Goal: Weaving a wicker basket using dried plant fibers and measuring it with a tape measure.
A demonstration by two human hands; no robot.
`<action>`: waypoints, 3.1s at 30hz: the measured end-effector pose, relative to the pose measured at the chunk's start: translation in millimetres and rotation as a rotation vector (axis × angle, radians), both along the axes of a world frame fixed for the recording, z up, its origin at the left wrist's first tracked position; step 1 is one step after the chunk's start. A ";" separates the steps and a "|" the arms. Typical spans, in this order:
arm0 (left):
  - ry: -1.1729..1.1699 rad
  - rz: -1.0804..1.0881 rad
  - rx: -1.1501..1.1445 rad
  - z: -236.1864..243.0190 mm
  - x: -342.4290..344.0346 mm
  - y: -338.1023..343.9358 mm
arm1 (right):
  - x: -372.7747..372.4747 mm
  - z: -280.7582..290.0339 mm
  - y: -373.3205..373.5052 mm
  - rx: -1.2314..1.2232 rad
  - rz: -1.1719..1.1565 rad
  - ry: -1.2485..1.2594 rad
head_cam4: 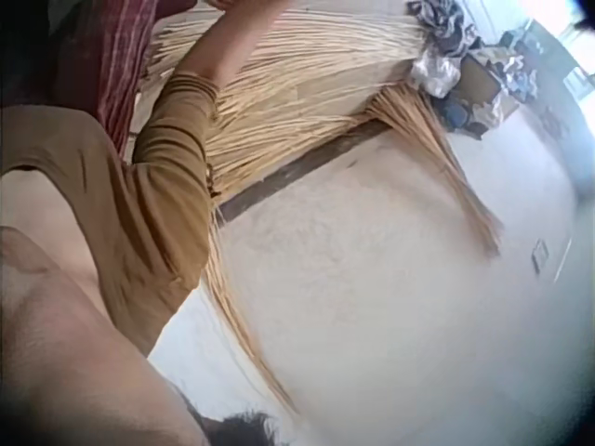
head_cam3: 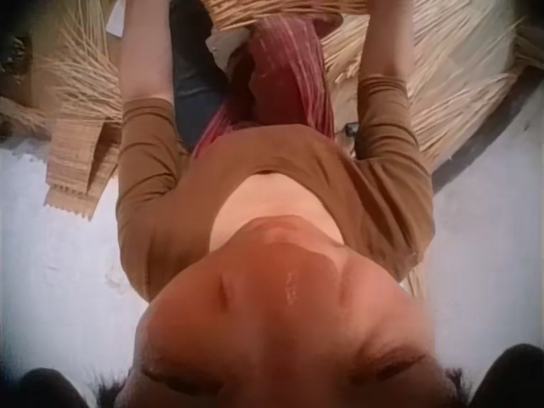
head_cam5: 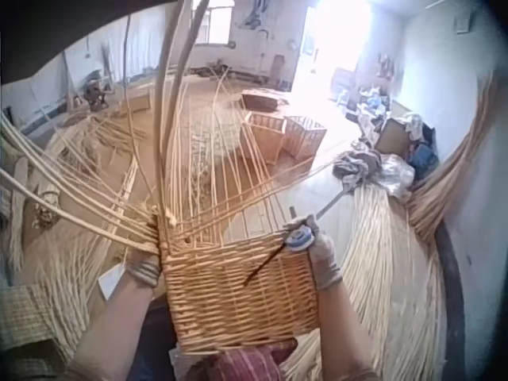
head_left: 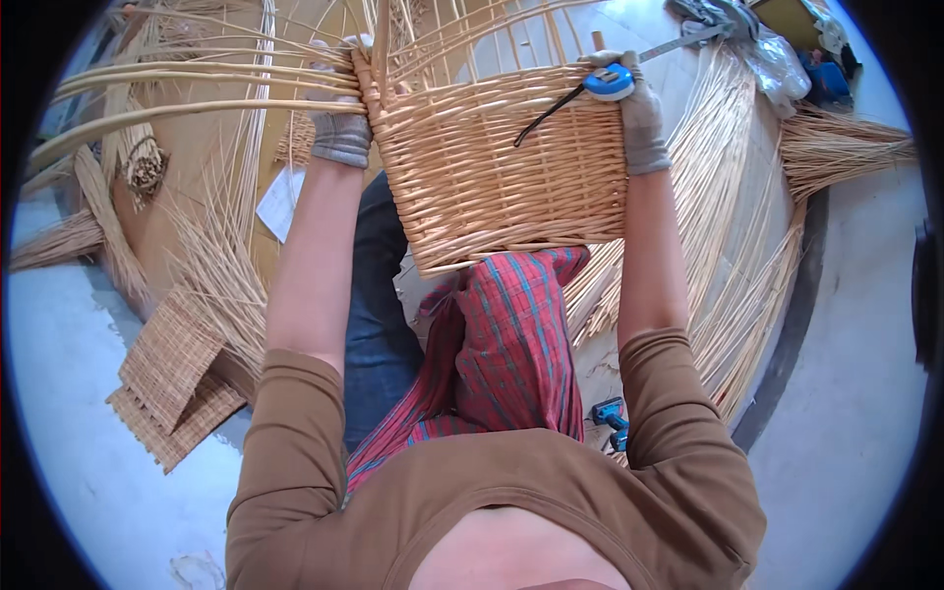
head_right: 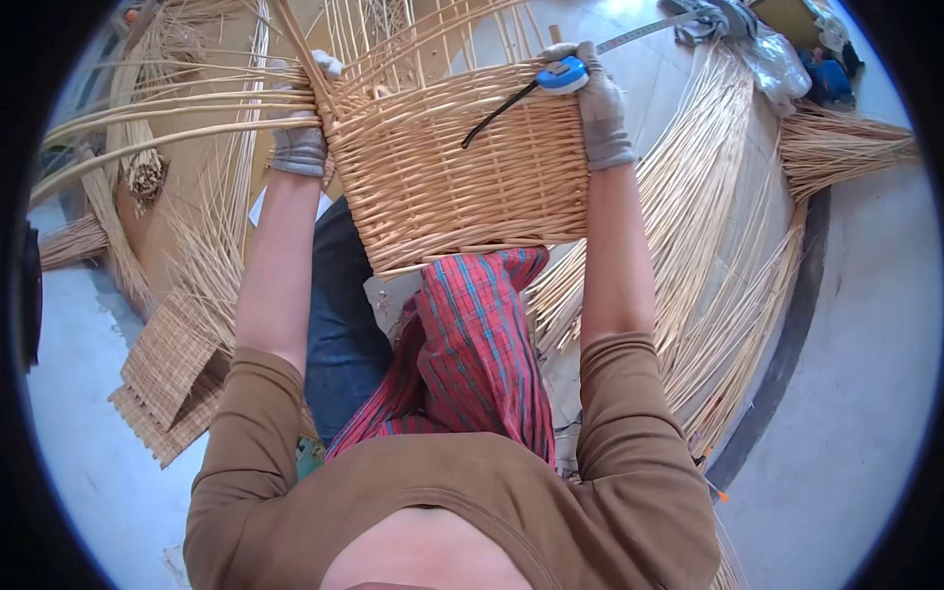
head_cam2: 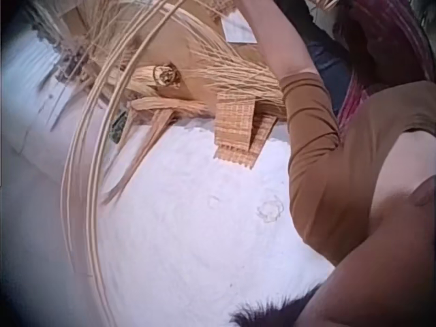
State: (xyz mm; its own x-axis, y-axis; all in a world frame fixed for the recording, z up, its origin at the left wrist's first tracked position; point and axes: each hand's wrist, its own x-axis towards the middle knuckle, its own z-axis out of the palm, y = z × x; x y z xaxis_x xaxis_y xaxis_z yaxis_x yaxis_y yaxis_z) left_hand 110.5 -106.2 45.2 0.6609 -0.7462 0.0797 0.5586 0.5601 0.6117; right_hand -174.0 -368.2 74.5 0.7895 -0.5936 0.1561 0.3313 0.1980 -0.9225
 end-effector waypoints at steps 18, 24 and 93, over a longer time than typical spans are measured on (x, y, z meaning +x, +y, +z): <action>-0.433 -0.174 -0.347 117.2 -6.1 50.6 | -21.7 150.4 93.7 -0.084 -0.274 -0.034; -0.469 -0.169 -0.267 161.5 -73.5 65.9 | -75.9 143.2 132.1 0.084 -0.351 -0.302; -1.521 0.391 0.664 209.7 -253.7 244.7 | -77.2 163.4 404.7 -1.312 0.585 -0.170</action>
